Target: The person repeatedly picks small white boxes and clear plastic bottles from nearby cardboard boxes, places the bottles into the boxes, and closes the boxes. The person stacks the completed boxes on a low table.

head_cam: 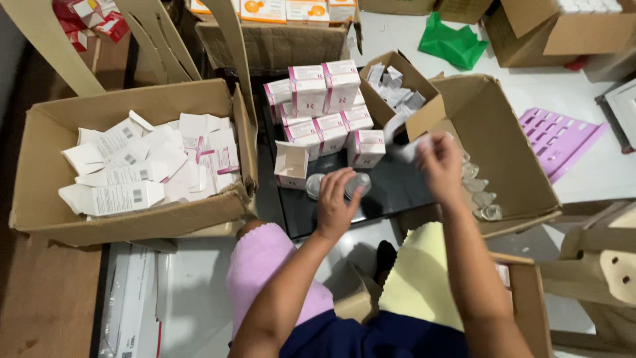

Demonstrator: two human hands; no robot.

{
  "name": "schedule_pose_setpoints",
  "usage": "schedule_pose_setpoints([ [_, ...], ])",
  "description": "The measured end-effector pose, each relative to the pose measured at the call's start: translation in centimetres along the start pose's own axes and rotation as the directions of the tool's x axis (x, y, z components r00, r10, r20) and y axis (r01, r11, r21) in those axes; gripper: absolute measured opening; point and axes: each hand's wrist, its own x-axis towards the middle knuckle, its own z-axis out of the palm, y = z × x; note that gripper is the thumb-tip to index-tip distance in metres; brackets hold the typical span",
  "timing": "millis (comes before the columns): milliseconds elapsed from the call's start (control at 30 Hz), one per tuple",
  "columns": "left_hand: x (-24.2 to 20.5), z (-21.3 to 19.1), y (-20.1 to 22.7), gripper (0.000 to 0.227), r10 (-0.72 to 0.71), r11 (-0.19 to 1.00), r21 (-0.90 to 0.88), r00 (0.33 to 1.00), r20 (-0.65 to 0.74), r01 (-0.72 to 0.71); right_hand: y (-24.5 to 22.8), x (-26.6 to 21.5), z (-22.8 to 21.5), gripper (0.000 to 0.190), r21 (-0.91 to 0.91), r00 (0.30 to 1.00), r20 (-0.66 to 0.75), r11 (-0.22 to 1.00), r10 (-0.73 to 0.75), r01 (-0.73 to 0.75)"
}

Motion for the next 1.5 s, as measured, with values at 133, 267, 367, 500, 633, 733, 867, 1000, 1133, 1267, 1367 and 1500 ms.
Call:
schedule_pose_setpoints([
  [133,-0.6,-0.7,0.6,0.050,0.035,0.998,0.053,0.998,-0.060,-0.032,4.3,-7.2,1.2,0.013,0.319,0.942,0.202,0.891,0.268,-0.322],
  [267,-1.4,-0.7,0.9,0.066,0.082,0.992,0.082,0.989,0.124,-0.092,11.0,-10.5,2.3,0.011,0.219,0.856,0.326,0.849,0.402,-0.481],
  [367,-2.8,0.3,1.1,0.062,0.002,0.980,0.190,0.968,0.251,-0.052,14.0,-11.1,2.0,0.008,0.205,0.831,0.245,0.811,0.499,-0.548],
  [500,-5.3,2.2,0.9,0.054,-0.170,0.976,0.174,0.953,0.251,0.128,14.7,-10.8,2.5,0.007,0.304,0.851,0.210,0.796,0.480,-0.524],
  [633,-8.5,4.9,-0.8,0.065,-0.239,0.968,0.111,0.962,0.133,0.225,14.8,-11.7,4.3,0.013,0.310,0.869,0.225,0.813,0.440,-0.492],
  [733,-9.6,6.3,-3.9,0.079,-0.285,0.959,0.042,0.944,0.165,0.282,15.2,-12.5,5.7,0.017,0.148,0.902,0.187,0.896,0.390,-0.418],
  [867,-9.7,7.0,-7.5,0.089,-0.352,0.929,-0.014,0.897,0.268,0.369,14.7,-12.9,6.5,0.019,-0.244,0.963,0.140,0.951,0.229,-0.191],
  [1000,-8.6,7.7,-7.6,0.088,-0.313,0.942,-0.047,0.920,0.236,0.332,12.7,-12.8,6.9,0.016,-0.445,0.974,0.203,0.896,0.104,-0.003],
  [1133,-6.9,8.1,-6.6,0.086,-0.339,0.934,-0.062,0.926,0.168,0.353,10.7,-13.0,7.1,0.030,-0.402,0.970,0.219,0.916,0.101,-0.004],
  [1267,-5.0,8.8,-6.4,0.086,-0.336,0.937,-0.049,0.930,0.148,0.346,9.3,-12.0,6.1,0.048,-0.427,0.987,0.125,0.903,0.101,-0.038],
  [1367,-4.3,9.3,-7.0,0.082,-0.278,0.955,-0.067,0.949,0.151,0.290,8.7,-11.5,5.8,0.069,-0.505,0.999,0.039,0.863,0.018,0.004],
  [1500,-3.6,10.0,-8.0,0.067,-0.257,0.965,-0.006,0.948,0.186,0.262,8.1,-10.9,5.6,0.106,-0.481,0.996,0.041,0.873,-0.075,0.085],
])
